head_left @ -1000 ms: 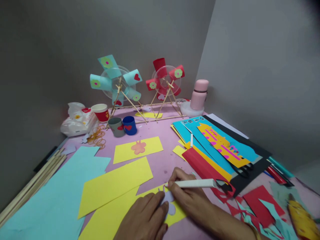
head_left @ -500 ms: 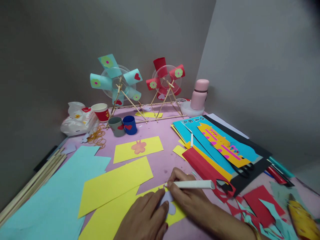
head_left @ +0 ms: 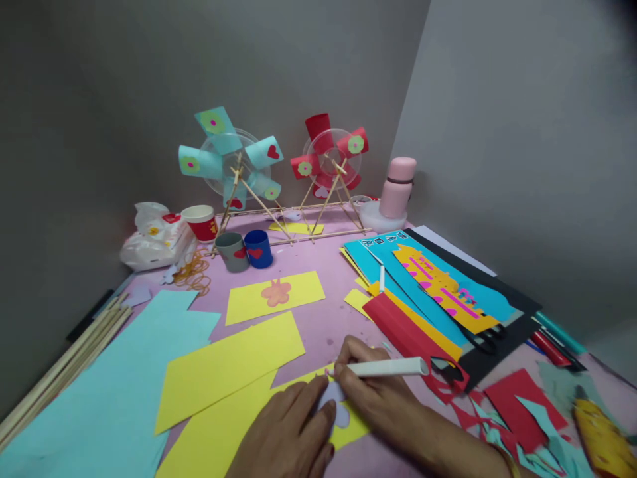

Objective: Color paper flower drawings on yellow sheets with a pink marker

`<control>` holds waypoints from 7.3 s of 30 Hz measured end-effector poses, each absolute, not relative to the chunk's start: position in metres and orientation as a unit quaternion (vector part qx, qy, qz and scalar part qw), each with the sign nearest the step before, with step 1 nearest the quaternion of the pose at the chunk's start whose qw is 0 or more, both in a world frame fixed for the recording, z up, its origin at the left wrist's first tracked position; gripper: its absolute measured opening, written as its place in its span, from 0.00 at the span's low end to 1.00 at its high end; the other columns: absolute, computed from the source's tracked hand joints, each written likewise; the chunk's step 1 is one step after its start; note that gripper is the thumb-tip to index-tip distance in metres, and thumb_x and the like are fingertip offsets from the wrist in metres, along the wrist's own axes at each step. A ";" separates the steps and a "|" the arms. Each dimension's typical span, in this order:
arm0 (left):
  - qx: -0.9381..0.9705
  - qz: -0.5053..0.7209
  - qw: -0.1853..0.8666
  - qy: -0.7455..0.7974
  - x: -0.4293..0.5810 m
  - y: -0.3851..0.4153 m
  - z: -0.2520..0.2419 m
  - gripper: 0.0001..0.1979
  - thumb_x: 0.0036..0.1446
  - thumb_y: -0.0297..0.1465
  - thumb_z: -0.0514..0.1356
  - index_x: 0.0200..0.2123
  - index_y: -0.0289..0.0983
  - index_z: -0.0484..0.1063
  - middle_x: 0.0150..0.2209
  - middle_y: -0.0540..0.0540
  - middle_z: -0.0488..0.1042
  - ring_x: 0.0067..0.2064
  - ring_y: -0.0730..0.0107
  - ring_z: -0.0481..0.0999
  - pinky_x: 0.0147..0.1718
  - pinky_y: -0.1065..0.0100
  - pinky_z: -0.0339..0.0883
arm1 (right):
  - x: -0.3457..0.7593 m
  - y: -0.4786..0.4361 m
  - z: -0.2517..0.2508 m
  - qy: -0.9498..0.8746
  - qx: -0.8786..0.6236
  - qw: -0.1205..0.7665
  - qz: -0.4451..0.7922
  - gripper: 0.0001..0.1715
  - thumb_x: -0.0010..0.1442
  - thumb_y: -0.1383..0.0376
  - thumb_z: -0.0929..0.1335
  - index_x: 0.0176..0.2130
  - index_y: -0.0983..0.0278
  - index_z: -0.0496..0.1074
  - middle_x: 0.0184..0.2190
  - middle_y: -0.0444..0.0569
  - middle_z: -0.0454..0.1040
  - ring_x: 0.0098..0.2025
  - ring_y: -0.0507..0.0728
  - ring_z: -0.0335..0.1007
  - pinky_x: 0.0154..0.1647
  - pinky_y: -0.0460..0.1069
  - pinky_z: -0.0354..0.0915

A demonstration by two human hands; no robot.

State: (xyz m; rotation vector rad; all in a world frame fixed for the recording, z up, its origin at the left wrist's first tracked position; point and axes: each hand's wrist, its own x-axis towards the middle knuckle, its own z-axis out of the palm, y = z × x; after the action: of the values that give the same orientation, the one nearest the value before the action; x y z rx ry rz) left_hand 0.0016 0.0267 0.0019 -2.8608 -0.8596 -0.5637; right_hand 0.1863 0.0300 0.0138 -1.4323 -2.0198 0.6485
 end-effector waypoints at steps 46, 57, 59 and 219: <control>-0.934 -0.197 0.048 -0.293 0.002 0.024 0.007 0.12 0.64 0.33 0.49 0.45 0.41 0.70 0.48 0.45 0.73 0.46 0.66 0.74 0.43 0.68 0.70 | 0.187 0.031 0.018 -0.667 -0.555 0.361 0.342 0.08 0.54 0.65 0.56 0.24 0.59 0.51 0.20 0.40 0.56 0.24 0.53 0.54 0.24 0.47 0.50; -0.938 -0.170 0.100 -0.285 -0.002 0.025 -0.002 0.17 0.62 0.32 0.52 0.53 0.39 0.66 0.50 0.46 0.73 0.47 0.66 0.74 0.44 0.69 0.70 | 0.187 0.029 0.020 -0.660 -0.558 0.366 0.346 0.08 0.54 0.64 0.56 0.23 0.59 0.50 0.20 0.39 0.54 0.24 0.52 0.52 0.24 0.47 0.49; -0.937 -0.174 0.098 -0.288 -0.002 0.025 -0.002 0.16 0.62 0.33 0.52 0.53 0.40 0.66 0.50 0.47 0.74 0.47 0.66 0.74 0.44 0.69 0.70 | 0.189 0.029 0.020 -0.654 -0.555 0.374 0.353 0.08 0.53 0.65 0.56 0.23 0.59 0.50 0.20 0.38 0.53 0.23 0.52 0.51 0.23 0.47 0.49; -0.911 -0.166 -0.112 -0.359 0.015 0.025 0.011 0.14 0.62 0.28 0.51 0.49 0.40 0.69 0.46 0.43 0.72 0.43 0.62 0.72 0.39 0.61 0.69 | 0.204 0.023 0.013 -0.680 -0.495 0.381 0.383 0.06 0.49 0.72 0.59 0.23 0.61 0.59 0.20 0.40 0.62 0.25 0.52 0.59 0.26 0.45 0.52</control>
State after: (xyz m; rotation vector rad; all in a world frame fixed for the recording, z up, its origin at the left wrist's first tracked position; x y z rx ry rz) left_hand 0.0146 0.0246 0.0106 -3.0876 -1.2177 -0.5613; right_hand 0.2039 0.0227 0.0128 -1.2637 -1.7366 0.9787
